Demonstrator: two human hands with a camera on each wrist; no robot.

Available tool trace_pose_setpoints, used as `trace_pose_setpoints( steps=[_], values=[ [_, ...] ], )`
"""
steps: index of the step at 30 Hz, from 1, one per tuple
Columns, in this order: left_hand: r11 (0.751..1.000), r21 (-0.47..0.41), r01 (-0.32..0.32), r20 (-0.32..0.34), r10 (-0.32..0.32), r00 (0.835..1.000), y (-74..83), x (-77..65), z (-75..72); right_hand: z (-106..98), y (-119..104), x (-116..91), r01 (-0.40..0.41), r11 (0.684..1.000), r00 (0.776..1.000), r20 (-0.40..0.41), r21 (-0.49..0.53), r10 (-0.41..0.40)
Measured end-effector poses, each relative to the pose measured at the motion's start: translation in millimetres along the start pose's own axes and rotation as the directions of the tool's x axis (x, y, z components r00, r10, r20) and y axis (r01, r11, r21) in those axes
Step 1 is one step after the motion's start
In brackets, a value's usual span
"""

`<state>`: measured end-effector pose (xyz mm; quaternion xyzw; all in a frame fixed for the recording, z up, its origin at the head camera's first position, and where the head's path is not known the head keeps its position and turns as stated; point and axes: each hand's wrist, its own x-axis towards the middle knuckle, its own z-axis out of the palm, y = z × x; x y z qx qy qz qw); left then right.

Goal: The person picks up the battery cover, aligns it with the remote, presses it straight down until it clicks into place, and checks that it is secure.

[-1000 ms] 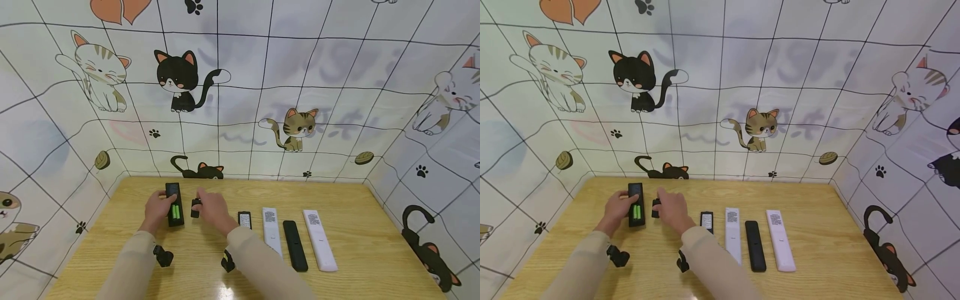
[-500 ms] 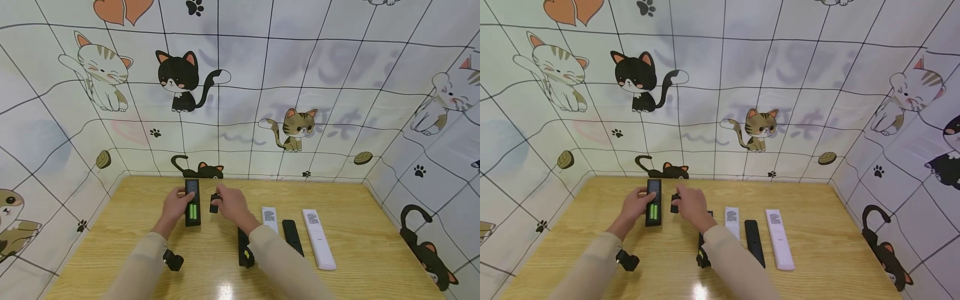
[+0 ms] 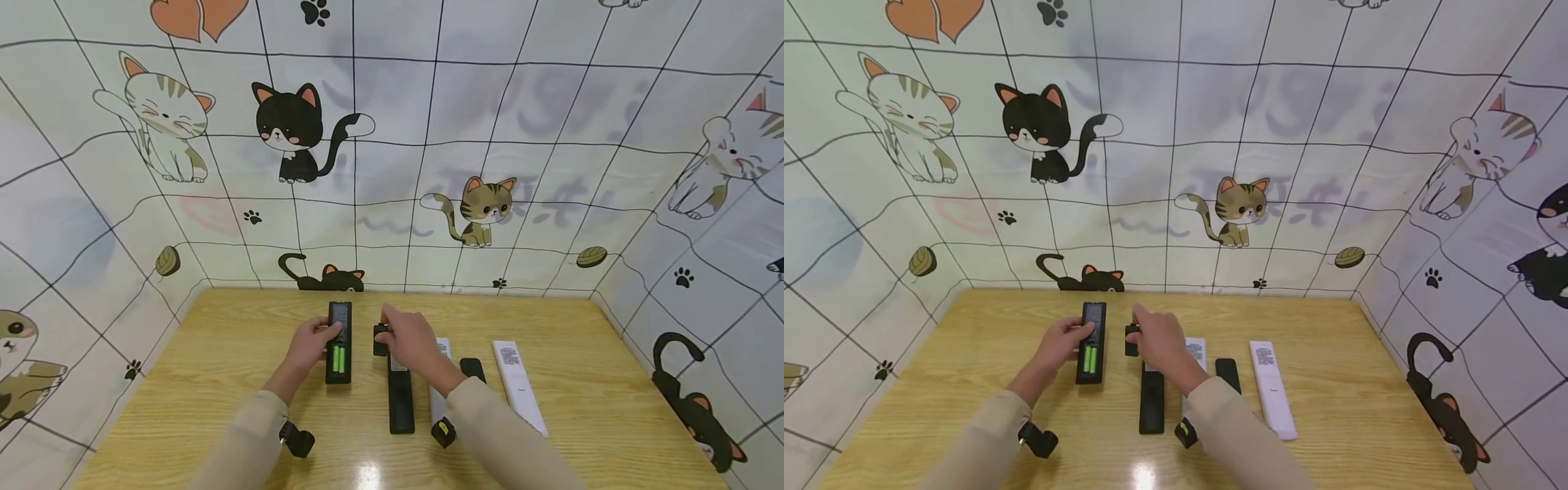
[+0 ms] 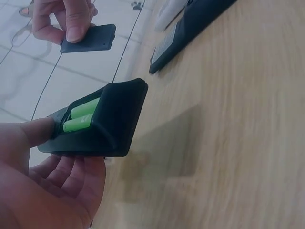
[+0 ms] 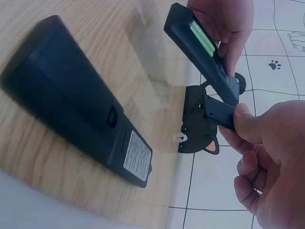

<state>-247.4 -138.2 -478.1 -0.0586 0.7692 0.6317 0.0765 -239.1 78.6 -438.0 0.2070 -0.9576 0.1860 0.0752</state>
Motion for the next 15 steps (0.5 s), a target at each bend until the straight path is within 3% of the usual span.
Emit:
trace_pose_setpoints(
  steps=[10,15],
  values=[
    [1.0,0.003,-0.016,0.045,0.016,0.999,-5.2,-14.6,28.9,-11,9,-24,0.032,0.999,0.999,-0.03,0.015,-0.032],
    [1.0,0.021,-0.014,0.064,0.013,0.998,-12.0,-19.0,36.5,-11,13,-35,0.04,0.999,0.998,-0.041,0.014,-0.04]
  ],
)
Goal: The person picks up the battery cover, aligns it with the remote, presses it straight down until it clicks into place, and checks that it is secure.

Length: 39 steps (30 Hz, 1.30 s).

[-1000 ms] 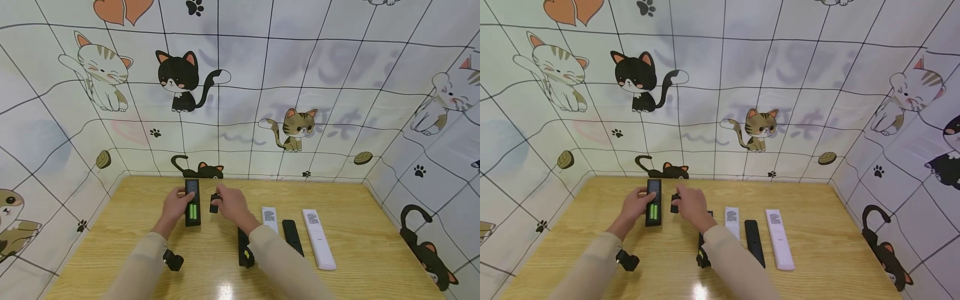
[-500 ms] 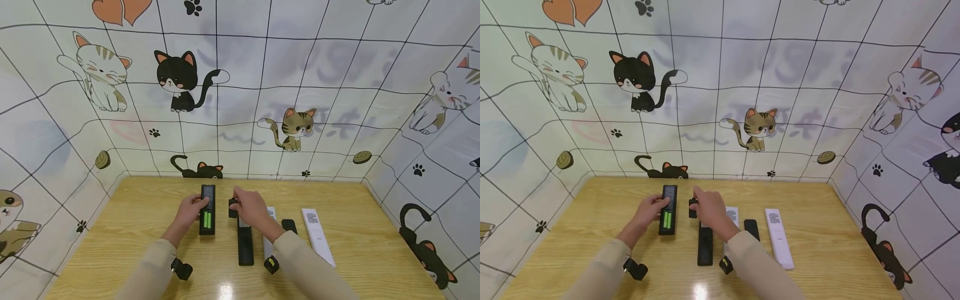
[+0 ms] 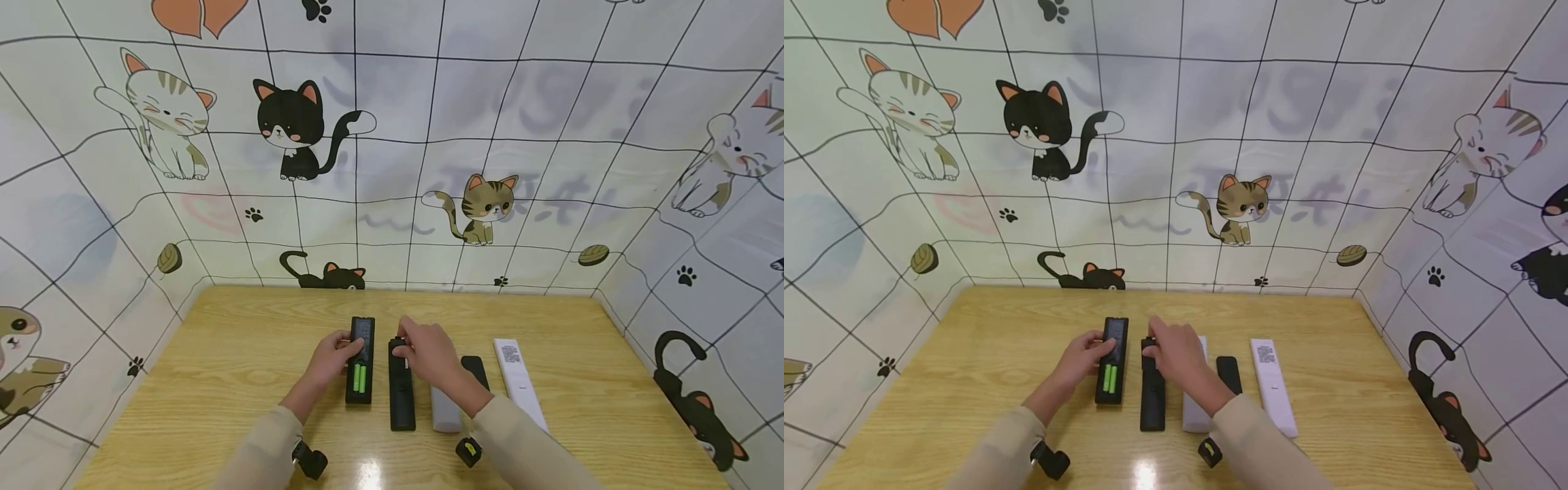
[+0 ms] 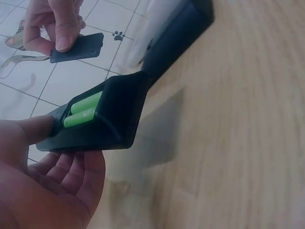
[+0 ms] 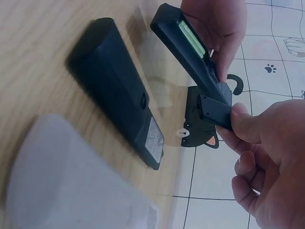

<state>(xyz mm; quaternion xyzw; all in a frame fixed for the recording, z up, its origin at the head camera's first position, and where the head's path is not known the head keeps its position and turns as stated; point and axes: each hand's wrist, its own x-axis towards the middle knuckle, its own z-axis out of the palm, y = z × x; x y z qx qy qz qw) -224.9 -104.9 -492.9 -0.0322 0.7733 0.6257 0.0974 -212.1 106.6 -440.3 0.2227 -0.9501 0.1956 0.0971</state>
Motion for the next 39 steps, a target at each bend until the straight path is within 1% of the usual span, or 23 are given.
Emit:
trace_pose_setpoints(
  steps=[5,11,14,20,25,28,32,36,39],
  values=[
    [1.0,-0.006,-0.008,0.023,0.008,1.0,-3.2,-4.0,4.9,0,3,-9,-0.001,0.999,1.0,0.008,0.033,0.001],
    [0.999,-0.022,-0.042,0.04,0.043,0.998,-4.2,-9.1,8.2,4,7,-18,-0.013,0.999,1.0,0.022,0.038,0.013],
    [0.999,-0.018,-0.05,0.036,0.051,0.998,-6.0,-8.4,8.8,6,8,-20,-0.02,0.999,1.0,0.022,0.039,0.019],
    [0.998,-0.02,-0.052,0.035,0.052,0.998,-10.8,-6.5,8.4,9,8,-24,-0.048,0.996,0.999,0.03,0.079,0.045],
    [0.998,-0.015,-0.063,0.036,0.064,0.997,-13.2,-7.3,7.6,12,9,-27,-0.03,0.994,0.999,0.03,0.104,0.027],
    [0.998,-0.028,-0.06,0.036,0.061,0.997,-14.1,-8.0,6.8,14,7,-27,-0.02,0.993,0.999,0.031,0.116,0.016],
    [0.998,-0.046,-0.049,0.035,0.051,0.998,-14.0,-9.1,6.0,15,1,-27,-0.023,0.99,0.998,0.053,0.141,0.016],
    [0.996,-0.058,-0.061,0.02,0.062,0.998,-12.7,-10.1,5.4,19,-8,-25,-0.011,0.987,0.998,0.063,0.159,0.001],
    [0.995,-0.069,-0.071,0.01,0.072,0.997,-12.5,-10.0,5.4,23,-15,-23,0.019,0.984,0.998,0.055,0.176,-0.029]
  ],
)
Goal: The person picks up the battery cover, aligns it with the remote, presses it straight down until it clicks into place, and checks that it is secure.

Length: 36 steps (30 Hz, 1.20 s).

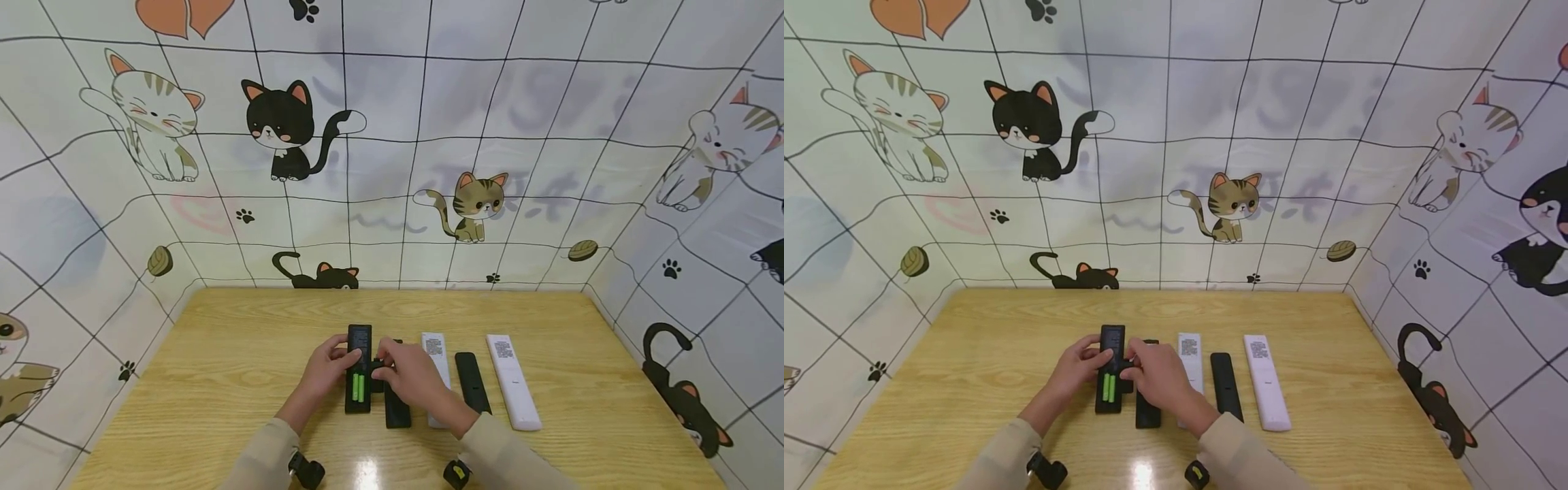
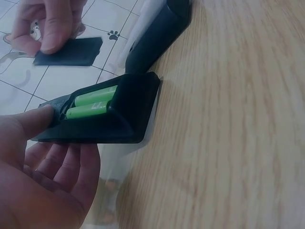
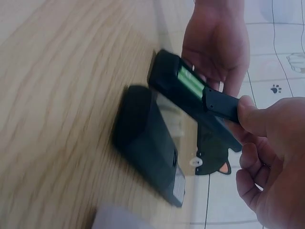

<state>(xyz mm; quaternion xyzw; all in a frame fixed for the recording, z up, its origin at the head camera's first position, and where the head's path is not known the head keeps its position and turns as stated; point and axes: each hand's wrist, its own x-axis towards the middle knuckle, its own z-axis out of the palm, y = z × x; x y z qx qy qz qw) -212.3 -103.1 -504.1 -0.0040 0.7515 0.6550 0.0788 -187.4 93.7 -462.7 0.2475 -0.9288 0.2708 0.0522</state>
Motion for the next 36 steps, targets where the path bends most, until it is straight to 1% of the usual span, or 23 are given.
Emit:
trace_pose_setpoints(
  steps=[5,10,14,19,23,27,36],
  values=[
    [1.0,0.004,-0.006,-0.006,0.006,1.0,-0.9,0.7,-0.4,8,-9,7,0.015,1.0,1.0,0.015,0.02,-0.015],
    [1.0,-0.002,-0.001,-0.007,0.001,1.0,-2.8,2.0,-0.4,12,-15,10,-0.004,1.0,1.0,0.015,-0.012,0.004],
    [1.0,0.0,-0.001,-0.007,0.001,1.0,-3.3,2.2,-0.5,15,-18,12,0.0,1.0,1.0,0.006,-0.021,0.0],
    [1.0,-0.018,-0.01,-0.005,0.01,1.0,-2.3,1.0,-0.5,21,-18,12,-0.002,0.999,1.0,0.005,-0.038,0.002],
    [1.0,-0.014,-0.024,-0.01,0.024,1.0,-1.6,-0.3,0.0,24,-18,12,0.009,0.998,1.0,-0.011,-0.061,-0.01],
    [1.0,-0.009,-0.025,-0.013,0.025,1.0,-1.4,-1.2,-0.1,27,-18,11,0.016,0.996,1.0,-0.022,-0.083,-0.018],
    [1.0,-0.019,-0.018,-0.011,0.018,1.0,-1.1,-3.2,-0.9,34,-16,9,0.057,0.981,0.996,-0.055,-0.184,-0.069]
  ],
)
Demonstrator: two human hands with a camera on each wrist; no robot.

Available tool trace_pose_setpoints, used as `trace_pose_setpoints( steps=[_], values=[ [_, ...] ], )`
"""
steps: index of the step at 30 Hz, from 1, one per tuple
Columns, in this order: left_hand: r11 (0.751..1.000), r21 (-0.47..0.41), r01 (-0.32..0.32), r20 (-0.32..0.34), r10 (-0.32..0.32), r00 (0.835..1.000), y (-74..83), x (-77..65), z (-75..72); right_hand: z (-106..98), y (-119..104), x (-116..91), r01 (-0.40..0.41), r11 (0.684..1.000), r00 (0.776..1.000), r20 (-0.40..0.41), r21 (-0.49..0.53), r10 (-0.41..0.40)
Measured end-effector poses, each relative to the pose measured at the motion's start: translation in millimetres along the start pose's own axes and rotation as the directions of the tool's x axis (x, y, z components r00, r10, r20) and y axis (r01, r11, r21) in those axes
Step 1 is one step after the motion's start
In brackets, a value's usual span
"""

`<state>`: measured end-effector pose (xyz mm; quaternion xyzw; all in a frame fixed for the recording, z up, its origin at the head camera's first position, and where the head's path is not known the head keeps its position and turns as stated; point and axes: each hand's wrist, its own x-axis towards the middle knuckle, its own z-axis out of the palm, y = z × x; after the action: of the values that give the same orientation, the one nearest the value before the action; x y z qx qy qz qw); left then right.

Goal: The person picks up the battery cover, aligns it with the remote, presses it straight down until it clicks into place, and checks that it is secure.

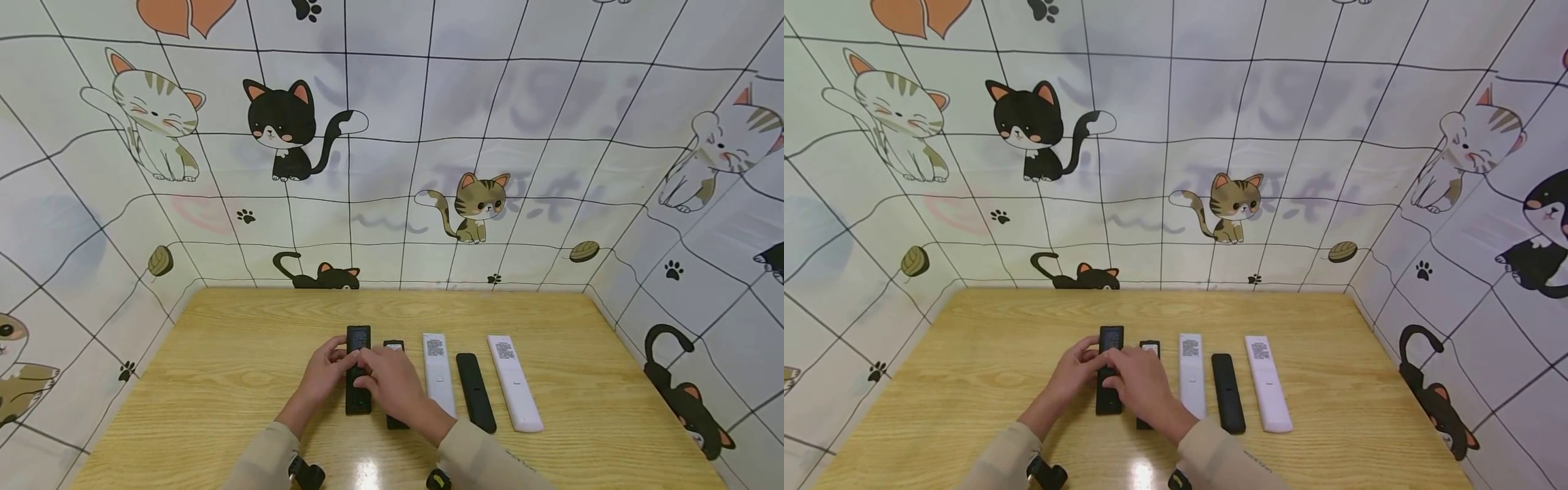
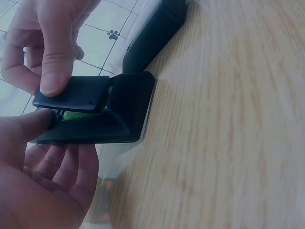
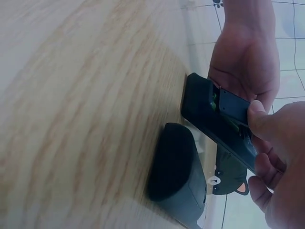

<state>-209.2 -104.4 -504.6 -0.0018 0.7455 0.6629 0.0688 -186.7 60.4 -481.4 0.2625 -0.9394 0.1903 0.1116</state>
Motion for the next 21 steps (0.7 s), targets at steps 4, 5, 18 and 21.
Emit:
trace_pose_setpoints(
  steps=[4,5,18,21],
  values=[
    [1.0,-0.009,0.002,-0.006,-0.002,1.0,-1.6,1.3,0.5,2,-1,-3,0.019,0.999,1.0,0.0,-0.028,-0.019],
    [1.0,-0.009,0.001,-0.007,-0.001,1.0,-2.0,1.7,0.6,2,-1,-4,0.02,0.999,1.0,-0.002,-0.033,-0.021],
    [1.0,0.012,0.002,-0.005,-0.002,1.0,17.1,-10.0,-0.2,4,-2,-5,0.024,0.998,0.999,-0.023,-0.057,-0.025],
    [1.0,0.021,-0.012,0.011,0.012,1.0,26.0,-16.6,-0.7,4,-3,-4,-0.007,0.999,1.0,-0.002,-0.048,0.007]
  ],
)
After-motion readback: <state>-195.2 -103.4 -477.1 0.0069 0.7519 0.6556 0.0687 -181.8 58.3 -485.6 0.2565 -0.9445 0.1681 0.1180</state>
